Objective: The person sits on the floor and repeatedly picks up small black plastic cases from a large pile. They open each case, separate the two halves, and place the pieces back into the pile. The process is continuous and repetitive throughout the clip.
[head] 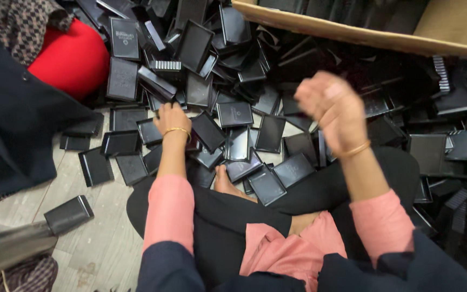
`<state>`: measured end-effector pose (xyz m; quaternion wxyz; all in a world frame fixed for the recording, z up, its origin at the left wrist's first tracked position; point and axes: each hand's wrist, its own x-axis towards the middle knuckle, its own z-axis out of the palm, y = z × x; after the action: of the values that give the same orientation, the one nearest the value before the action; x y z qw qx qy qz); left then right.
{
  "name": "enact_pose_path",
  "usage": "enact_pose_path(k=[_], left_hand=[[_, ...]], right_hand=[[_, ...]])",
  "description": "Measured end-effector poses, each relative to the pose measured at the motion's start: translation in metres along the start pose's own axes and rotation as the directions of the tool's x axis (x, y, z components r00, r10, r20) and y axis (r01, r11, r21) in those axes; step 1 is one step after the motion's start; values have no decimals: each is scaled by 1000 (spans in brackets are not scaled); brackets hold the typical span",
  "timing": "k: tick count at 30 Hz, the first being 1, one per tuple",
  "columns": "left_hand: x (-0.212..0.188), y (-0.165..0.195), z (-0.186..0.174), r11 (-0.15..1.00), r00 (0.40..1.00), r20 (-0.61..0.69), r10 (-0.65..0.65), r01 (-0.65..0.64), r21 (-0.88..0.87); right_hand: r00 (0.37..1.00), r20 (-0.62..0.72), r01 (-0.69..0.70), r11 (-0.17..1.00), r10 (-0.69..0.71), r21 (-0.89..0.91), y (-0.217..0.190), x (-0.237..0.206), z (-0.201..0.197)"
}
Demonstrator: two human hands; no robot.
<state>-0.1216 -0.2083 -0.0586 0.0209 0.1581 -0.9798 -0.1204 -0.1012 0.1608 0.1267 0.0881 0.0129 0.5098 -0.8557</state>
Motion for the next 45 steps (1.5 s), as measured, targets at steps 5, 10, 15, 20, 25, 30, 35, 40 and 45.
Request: enact_pose_path(k=[5,10,15,20,25,30,35,40,45], left_hand=[[17,11,24,998,998,46,-40,39,43],[-9,37,-7,998,972,234,11,5,-67],[-77,59,-67,782,955,-32,294,-259,-567],[-136,72,-82,-154,977,69,201,101,-983],[-152,101,-66,-613,899,353,259,435,-659],[-151,114,-33,-623,921,291,259,390,-679],[-146,104,-7,-546,930,347,121,354,-759],[-145,109,-14,-450,959,236,155,281,-847],[-149,114,-27,-133,974,193,116,207,-969]], right_hand=[[972,120,-53,690,201,-722,84,-20,-35],[985,101,123,162,-138,-979,141,4,-37],[981,-183,-192,-228,-56,-955,173,30,-17],[975,-177,-175,26,-133,-984,163,15,-49],[940,-247,-295,925,236,-238,125,-37,-64],[948,92,-260,908,305,-330,131,-93,-7],[984,86,-63,752,157,-656,137,-105,29],[992,-4,-107,849,123,-518,127,-96,31],[997,1,-60,808,75,-586,127,-98,39]])
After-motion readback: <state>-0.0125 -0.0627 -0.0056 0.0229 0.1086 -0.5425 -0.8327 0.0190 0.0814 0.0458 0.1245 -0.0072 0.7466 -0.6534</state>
